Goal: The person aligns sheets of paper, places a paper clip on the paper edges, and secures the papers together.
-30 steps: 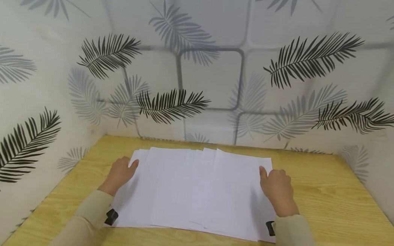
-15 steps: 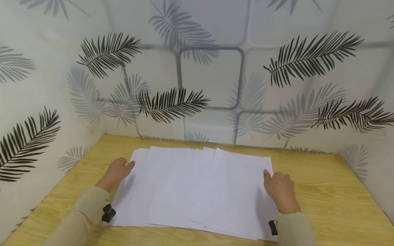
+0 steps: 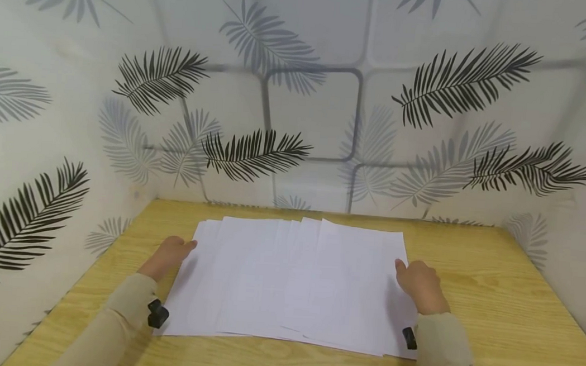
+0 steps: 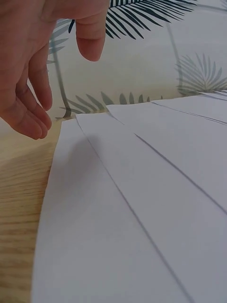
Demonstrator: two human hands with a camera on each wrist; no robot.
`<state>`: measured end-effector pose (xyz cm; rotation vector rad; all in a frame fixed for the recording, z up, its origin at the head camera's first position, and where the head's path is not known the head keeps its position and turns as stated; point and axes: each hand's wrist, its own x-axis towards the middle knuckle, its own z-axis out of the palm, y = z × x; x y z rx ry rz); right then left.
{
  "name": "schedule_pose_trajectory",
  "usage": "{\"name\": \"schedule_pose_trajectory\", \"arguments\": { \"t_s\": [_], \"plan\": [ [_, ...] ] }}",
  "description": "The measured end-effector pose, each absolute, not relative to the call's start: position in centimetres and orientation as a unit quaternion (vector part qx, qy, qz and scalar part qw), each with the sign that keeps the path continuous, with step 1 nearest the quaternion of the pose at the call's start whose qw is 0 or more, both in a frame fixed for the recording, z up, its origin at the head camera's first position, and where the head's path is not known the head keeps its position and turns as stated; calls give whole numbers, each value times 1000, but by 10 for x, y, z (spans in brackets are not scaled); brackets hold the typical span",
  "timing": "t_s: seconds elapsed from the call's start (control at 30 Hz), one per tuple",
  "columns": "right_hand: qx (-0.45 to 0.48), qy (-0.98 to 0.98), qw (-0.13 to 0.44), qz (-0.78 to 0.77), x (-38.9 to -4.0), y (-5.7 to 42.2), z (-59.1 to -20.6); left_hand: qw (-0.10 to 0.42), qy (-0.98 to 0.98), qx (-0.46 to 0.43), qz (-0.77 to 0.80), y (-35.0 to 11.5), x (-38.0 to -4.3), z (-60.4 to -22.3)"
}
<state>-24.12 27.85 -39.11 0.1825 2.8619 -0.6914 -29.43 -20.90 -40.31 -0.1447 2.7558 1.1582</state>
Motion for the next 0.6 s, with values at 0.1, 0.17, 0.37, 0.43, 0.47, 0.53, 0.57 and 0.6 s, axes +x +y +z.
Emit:
{"name": "schedule_pose_trajectory", "arguments": {
  "t_s": [0.1,0.17,0.37,0.43,0.47,0.53,0.57,0.6],
  "plan": [
    [63,964,99,-238,-243,281,-394,86,907,-58,408,-209,-294,-402],
    [58,964,101,-241,-244,283,-396,95,902,-66,416,-209,-294,-402],
    [52,961,109,-250,-244,286,-398,116,891,-81,431,-212,-294,-401],
    [58,960,114,-250,-244,286,-399,116,891,-81,431,-212,-293,-401],
    [62,959,116,-250,-245,286,-399,116,892,-82,430,-212,-293,-401],
    [65,960,118,-247,-246,287,-400,117,893,-84,426,-212,-293,-401],
    [65,960,118,-244,-246,288,-401,118,893,-87,426,-212,-294,-401],
    [63,961,117,-243,-247,288,-401,119,892,-89,427,-212,-294,-401]
  ]
}}
